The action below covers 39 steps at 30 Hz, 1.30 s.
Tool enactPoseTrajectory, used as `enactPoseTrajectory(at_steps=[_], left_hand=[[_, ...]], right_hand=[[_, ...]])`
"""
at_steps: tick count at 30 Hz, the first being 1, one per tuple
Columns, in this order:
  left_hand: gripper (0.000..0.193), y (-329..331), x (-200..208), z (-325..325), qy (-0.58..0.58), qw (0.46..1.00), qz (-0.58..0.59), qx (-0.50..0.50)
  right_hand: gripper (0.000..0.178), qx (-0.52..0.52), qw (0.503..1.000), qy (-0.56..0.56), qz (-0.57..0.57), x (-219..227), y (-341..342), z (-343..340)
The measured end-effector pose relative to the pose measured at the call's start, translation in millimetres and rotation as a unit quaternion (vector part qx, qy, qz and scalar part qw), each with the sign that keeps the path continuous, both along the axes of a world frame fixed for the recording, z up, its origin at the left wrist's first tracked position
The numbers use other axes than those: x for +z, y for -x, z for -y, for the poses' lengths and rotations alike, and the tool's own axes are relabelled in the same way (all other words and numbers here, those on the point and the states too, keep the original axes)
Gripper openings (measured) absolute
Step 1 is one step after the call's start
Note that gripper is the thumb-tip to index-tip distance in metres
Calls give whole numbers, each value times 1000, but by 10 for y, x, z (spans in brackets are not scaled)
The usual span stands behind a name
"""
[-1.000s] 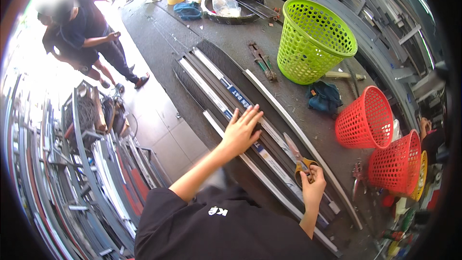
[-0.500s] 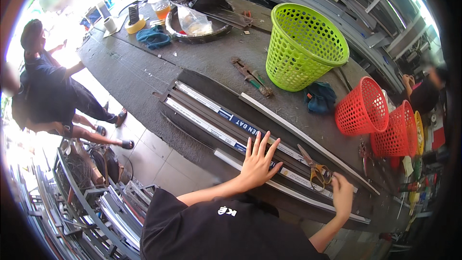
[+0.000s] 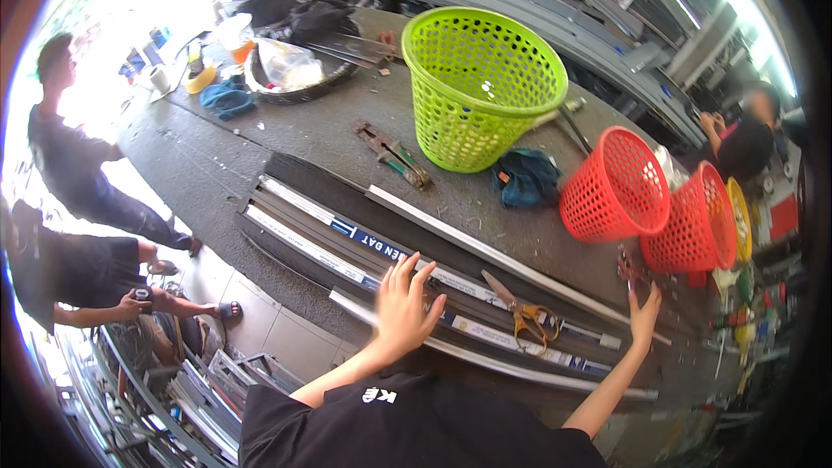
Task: The person assembles window frame components on a workbench. They use scissors to trim rubber seals and pliers to cut and insert small metal clips into the frame profiles. The person aligns the seals and clips along the frame edges and secures them in place.
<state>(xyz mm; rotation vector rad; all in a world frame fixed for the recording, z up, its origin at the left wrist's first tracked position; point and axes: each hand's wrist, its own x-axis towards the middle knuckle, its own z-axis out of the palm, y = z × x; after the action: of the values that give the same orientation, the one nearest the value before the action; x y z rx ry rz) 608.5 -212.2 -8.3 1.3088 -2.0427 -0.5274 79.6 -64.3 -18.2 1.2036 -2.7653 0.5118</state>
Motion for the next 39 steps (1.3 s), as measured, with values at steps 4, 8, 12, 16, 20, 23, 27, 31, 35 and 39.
enactPoseTrajectory(at_steps=[4,8,12,16,20,23,27,31,35,39], left_hand=[[53,39,-12,-13,30,998,-14,46],[48,84,-16,-43,38,996,-7,78],[46,113,-20,-53,44,995,-1,95],[44,125,-25,-56,42,994,-6,100],[43,121,-17,-70,29,994,-12,102],[43,113,-19,-62,30,993,-27,114],[42,85,-20,-49,30,994,-35,102],[42,43,1,-42,16,996,-38,76],[43,-46,39,24,-4,997,-66,32],[41,-309,112,248,-25,992,-115,-43]], right_hand=[[83,-11,998,-68,-6,-406,124,243],[69,-7,1000,-30,-4,-453,200,221],[90,-7,993,-117,-8,-324,289,162],[118,-52,963,-262,-37,-142,396,206],[120,2,971,-234,53,0,544,276],[112,22,978,-195,65,-20,566,254],[93,27,994,-110,5,-84,492,160],[77,21,996,-21,-82,-8,358,100],[72,-54,989,27,-135,255,-35,54],[78,-48,989,58,-128,793,-919,72]])
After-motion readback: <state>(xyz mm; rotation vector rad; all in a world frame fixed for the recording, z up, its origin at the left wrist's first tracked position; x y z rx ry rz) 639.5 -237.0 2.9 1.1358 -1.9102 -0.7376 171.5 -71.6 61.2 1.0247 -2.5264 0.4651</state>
